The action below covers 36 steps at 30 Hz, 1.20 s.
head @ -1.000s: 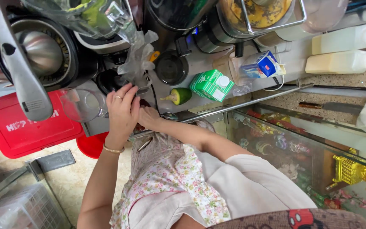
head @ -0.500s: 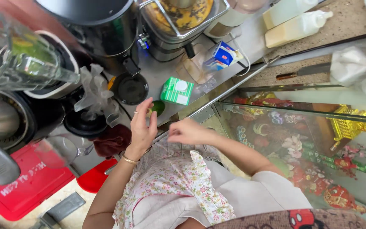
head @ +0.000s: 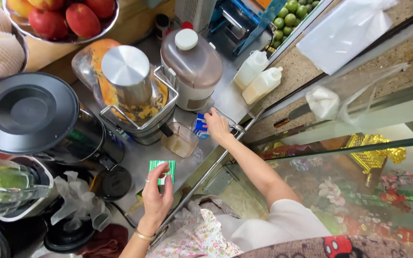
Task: Preparing an avocado smoothie by peeling the fruit and adding milk and syrup into a blender.
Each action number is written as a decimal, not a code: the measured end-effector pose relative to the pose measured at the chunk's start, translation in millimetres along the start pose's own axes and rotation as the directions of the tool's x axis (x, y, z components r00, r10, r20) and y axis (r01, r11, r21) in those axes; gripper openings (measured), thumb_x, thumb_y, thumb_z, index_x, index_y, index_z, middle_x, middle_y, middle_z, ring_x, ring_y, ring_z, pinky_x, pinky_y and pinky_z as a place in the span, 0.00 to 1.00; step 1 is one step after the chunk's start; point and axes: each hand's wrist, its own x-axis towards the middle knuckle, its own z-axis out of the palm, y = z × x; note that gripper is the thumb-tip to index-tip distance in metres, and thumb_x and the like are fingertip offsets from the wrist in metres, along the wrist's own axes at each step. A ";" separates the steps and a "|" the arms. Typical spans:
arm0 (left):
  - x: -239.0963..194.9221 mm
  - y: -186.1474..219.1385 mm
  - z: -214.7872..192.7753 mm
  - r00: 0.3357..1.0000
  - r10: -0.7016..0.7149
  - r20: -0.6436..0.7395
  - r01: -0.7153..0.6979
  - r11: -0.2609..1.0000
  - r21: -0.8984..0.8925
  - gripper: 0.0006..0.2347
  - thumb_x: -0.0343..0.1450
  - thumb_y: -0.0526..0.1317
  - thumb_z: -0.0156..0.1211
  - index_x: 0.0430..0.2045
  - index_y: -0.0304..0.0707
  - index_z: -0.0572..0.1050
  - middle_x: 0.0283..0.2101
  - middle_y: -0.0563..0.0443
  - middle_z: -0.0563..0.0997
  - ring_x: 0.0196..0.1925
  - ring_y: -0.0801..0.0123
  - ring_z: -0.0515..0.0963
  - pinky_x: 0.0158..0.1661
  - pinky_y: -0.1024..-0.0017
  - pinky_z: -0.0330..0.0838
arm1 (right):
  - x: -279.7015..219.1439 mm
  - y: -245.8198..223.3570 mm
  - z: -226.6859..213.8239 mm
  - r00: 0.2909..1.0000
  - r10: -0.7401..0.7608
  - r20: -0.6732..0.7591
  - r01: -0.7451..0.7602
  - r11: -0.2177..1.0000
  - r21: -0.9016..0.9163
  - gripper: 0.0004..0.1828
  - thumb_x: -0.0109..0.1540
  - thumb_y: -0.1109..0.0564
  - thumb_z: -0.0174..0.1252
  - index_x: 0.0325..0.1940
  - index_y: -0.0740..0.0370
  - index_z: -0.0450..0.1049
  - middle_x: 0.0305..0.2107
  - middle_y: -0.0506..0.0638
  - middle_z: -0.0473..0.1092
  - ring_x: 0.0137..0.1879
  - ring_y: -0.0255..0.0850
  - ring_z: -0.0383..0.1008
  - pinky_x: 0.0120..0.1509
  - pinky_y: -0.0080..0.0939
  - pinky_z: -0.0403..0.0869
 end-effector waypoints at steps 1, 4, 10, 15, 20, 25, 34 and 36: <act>1.5 0.0 1.9 1.000 -0.021 0.021 0.021 1.000 0.003 0.16 0.70 0.27 0.60 0.53 0.33 0.73 0.46 0.44 0.82 0.46 0.63 0.84 0.48 0.69 0.77 | 0.9 2.8 1.6 0.999 -0.023 0.030 0.022 1.000 0.022 0.09 0.53 0.60 0.61 0.37 0.60 0.72 0.44 0.61 0.69 0.34 0.63 0.75 0.38 0.63 0.72; 13.1 1.9 9.8 0.998 0.023 0.050 -0.022 1.000 -0.019 0.17 0.69 0.27 0.61 0.53 0.32 0.72 0.49 0.43 0.82 0.46 0.63 0.84 0.46 0.69 0.77 | 2.0 26.0 7.3 0.997 -0.080 -0.024 0.080 0.997 -0.013 0.05 0.54 0.61 0.59 0.34 0.57 0.73 0.37 0.57 0.71 0.35 0.62 0.75 0.38 0.63 0.72; 56.7 37.9 19.7 0.960 0.155 0.233 -0.141 0.987 -0.079 0.27 0.66 0.31 0.68 0.61 0.29 0.66 0.55 0.38 0.78 0.56 0.52 0.80 0.54 0.63 0.75 | -24.6 -34.9 -165.6 0.952 -0.278 -0.132 0.284 0.958 0.032 0.03 0.60 0.61 0.60 0.36 0.57 0.73 0.32 0.53 0.69 0.32 0.56 0.75 0.35 0.55 0.73; 90.0 76.7 5.8 0.938 0.243 0.245 -0.261 0.964 0.044 0.47 0.53 0.41 0.78 0.64 0.18 0.53 0.60 0.21 0.68 0.61 0.33 0.68 0.59 0.51 0.61 | -60.7 -108.2 -276.6 0.878 -0.476 -0.053 0.473 0.845 0.248 0.11 0.55 0.65 0.63 0.40 0.57 0.75 0.35 0.49 0.73 0.34 0.49 0.77 0.35 0.48 0.76; 56.8 54.4 -48.3 0.969 0.034 0.243 -0.077 0.983 0.166 0.45 0.51 0.44 0.85 0.60 0.30 0.60 0.52 0.36 0.75 0.56 0.46 0.74 0.56 0.56 0.66 | -62.4 -151.9 -293.8 0.784 -0.617 -0.072 0.553 0.640 0.533 0.13 0.59 0.61 0.63 0.48 0.61 0.75 0.40 0.52 0.73 0.38 0.47 0.77 0.40 0.43 0.77; 14.5 64.7 -131.5 0.981 -0.178 0.083 0.182 0.982 -0.045 0.46 0.46 0.41 0.86 0.58 0.33 0.63 0.50 0.43 0.76 0.51 0.60 0.79 0.50 0.65 0.74 | -38.6 -186.4 -288.6 0.777 -0.626 -0.068 0.343 0.329 0.880 0.29 0.75 0.37 0.41 0.49 0.65 0.74 0.43 0.49 0.68 0.41 0.39 0.67 0.49 0.34 0.69; -31.9 114.4 -270.9 0.934 -0.067 -0.351 0.187 0.929 0.320 0.43 0.49 0.40 0.85 0.58 0.34 0.64 0.53 0.41 0.71 0.55 0.58 0.75 0.57 0.64 0.70 | 9.4 -241.1 -197.9 0.843 -0.535 0.055 -0.130 -0.104 0.986 0.24 0.74 0.41 0.56 0.46 0.69 0.68 0.24 0.54 0.69 0.26 0.35 0.65 0.32 0.34 0.66; -33.1 126.3 -303.3 0.904 -0.031 -0.427 0.209 0.901 0.379 0.43 0.53 0.40 0.85 0.61 0.32 0.62 0.55 0.42 0.71 0.57 0.57 0.74 0.59 0.64 0.70 | 5.3 -277.5 -201.0 0.821 -0.569 -0.046 -0.071 -0.182 0.981 0.25 0.74 0.41 0.55 0.49 0.68 0.69 0.28 0.55 0.71 0.31 0.38 0.70 0.36 0.35 0.70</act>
